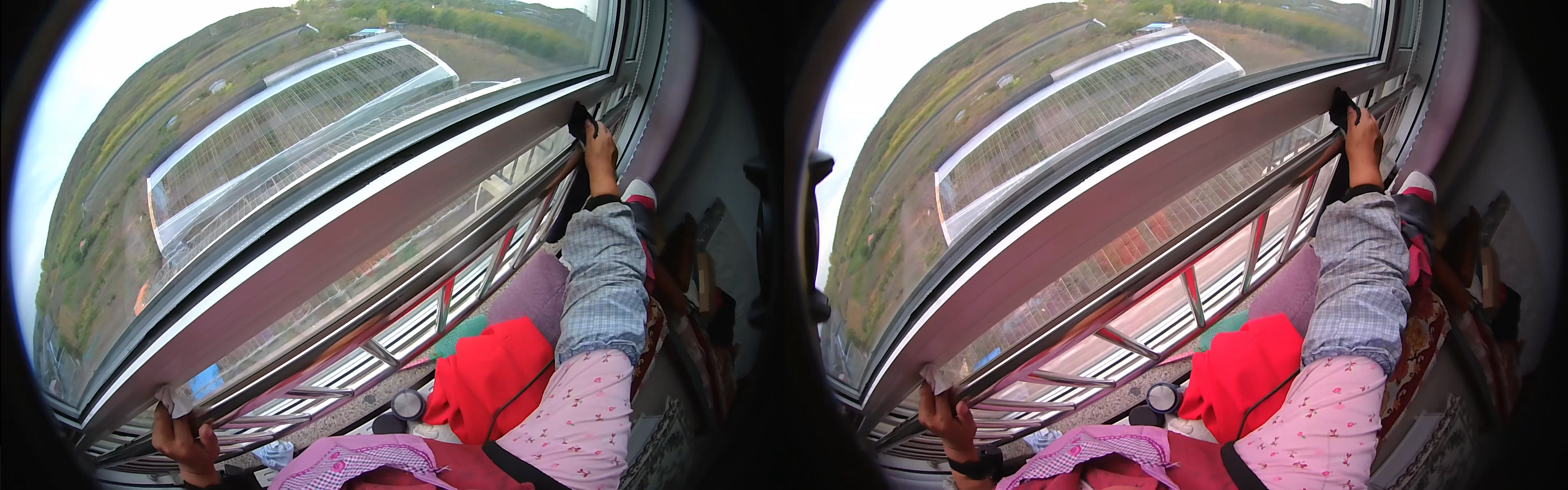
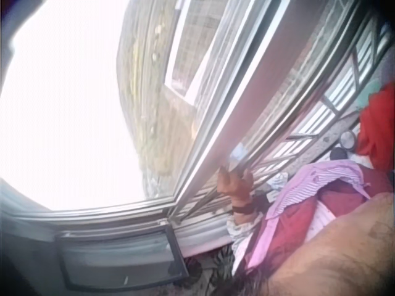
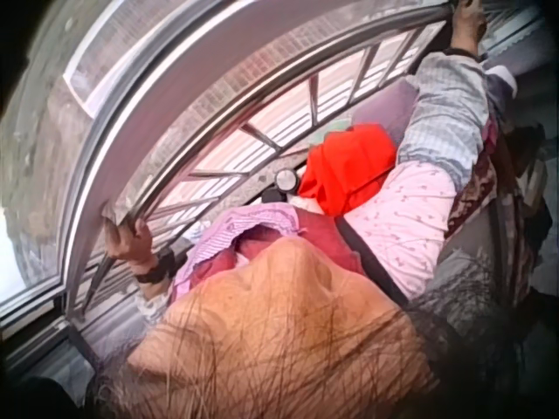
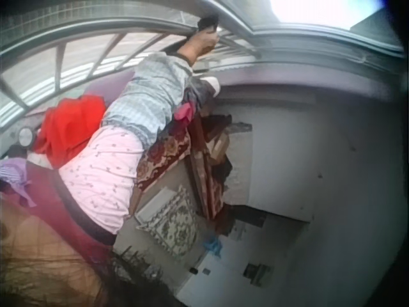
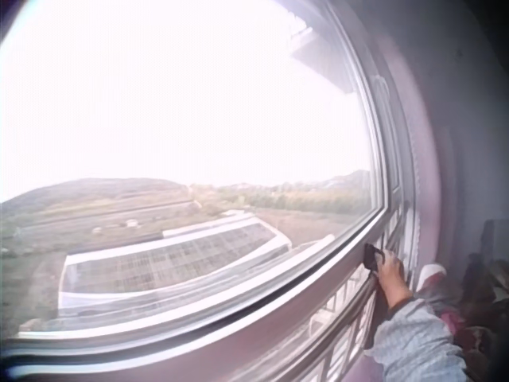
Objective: The person wipes the window frame and glass with a dark cloth, moving along the frame and across the pane. They briefly pause to handle a small white item before resuming wiping the frame and glass.
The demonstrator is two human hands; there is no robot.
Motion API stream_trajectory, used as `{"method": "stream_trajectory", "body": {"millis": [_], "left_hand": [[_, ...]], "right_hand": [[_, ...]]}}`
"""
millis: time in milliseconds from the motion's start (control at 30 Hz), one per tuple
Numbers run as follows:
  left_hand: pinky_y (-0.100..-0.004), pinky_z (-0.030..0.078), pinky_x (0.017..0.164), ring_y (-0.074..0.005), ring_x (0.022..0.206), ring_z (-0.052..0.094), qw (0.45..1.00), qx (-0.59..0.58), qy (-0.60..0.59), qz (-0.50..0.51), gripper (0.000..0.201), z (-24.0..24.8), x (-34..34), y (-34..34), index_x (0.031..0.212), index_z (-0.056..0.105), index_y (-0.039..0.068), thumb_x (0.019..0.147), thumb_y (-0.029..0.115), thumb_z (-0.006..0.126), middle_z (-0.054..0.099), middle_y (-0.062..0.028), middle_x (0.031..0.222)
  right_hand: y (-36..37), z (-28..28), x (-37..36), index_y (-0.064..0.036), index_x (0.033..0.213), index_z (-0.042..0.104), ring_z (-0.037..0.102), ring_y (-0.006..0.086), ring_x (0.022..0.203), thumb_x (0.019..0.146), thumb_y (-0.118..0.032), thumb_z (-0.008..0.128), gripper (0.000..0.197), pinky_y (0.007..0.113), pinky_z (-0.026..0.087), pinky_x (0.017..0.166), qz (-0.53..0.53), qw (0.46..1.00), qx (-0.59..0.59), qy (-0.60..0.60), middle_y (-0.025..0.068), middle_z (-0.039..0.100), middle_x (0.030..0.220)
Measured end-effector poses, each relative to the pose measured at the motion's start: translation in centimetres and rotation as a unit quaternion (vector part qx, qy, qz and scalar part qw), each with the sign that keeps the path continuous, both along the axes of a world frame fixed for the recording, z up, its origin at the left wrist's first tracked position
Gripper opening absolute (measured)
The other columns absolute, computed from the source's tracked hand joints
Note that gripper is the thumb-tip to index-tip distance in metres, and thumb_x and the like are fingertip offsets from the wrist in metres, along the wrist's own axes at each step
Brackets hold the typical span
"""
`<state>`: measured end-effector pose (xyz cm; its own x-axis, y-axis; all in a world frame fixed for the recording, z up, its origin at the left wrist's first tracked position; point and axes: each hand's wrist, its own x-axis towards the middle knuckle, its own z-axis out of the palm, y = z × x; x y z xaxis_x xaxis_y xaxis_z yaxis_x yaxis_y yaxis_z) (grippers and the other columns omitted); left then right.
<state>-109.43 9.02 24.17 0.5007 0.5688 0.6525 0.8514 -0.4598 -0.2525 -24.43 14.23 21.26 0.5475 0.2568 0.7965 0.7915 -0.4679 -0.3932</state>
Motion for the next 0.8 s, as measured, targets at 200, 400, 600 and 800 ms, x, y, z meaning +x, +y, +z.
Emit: {"method": "stream_trajectory", "body": {"millis": [200,400,600,800], "left_hand": [[-0.0501,0.053,0.073,-0.05,0.088,0.066,1.0,-0.002,0.018,0.005,0.07,0.2,-0.1,-0.1,0.116,0.067,-0.008,0.099,0.056,0.043,0.063,-0.0331,0.11],[-0.0538,0.051,0.076,-0.0531,0.093,0.063,1.0,-0.023,-0.003,-0.014,0.066,0.2,0.2,0.0,0.115,0.067,-0.007,0.102,0.053,0.043,0.061,-0.0336,0.115],[-0.0541,0.05,0.073,-0.0528,0.089,0.062,1.0,-0.02,-0.02,-0.011,0.064,0.0,0.6,0.0,0.111,0.068,-0.006,0.102,0.052,0.044,0.061,-0.0336,0.113],[-0.0511,0.052,0.072,-0.0502,0.087,0.064,1.0,-0.011,-0.015,-0.016,0.063,0.1,0.7,0.2,0.109,0.068,-0.006,0.1,0.053,0.047,0.063,-0.032,0.111]], "right_hand": [[0.6,1.3,0.1,-0.0047,0.113,0.066,0.062,0.047,0.105,0.1,-0.04,0.051,0.041,0.052,0.049,0.09,0.022,0.996,-0.065,0.048,0.0259,0.068,0.109],[-2.2,2.7,-11.6,-0.0024,0.106,0.066,0.062,0.0484,0.095,0.099,-0.033,0.056,0.033,0.05,0.05,0.079,0.217,0.974,-0.048,0.03,0.0275,0.067,0.095],[-4.2,1.2,-28.2,-0.0043,0.1,0.066,0.063,0.0414,0.087,0.096,-0.023,0.065,0.019,0.047,0.05,0.087,0.385,0.916,-0.027,-0.108,0.0173,0.068,0.094],[-2.2,1.4,-19.5,-0.0037,0.105,0.065,0.064,0.0452,0.094,0.1,-0.03,0.058,0.028,0.05,0.05,0.082,0.232,0.973,0.016,0.003,0.0222,0.068,0.097]]}}
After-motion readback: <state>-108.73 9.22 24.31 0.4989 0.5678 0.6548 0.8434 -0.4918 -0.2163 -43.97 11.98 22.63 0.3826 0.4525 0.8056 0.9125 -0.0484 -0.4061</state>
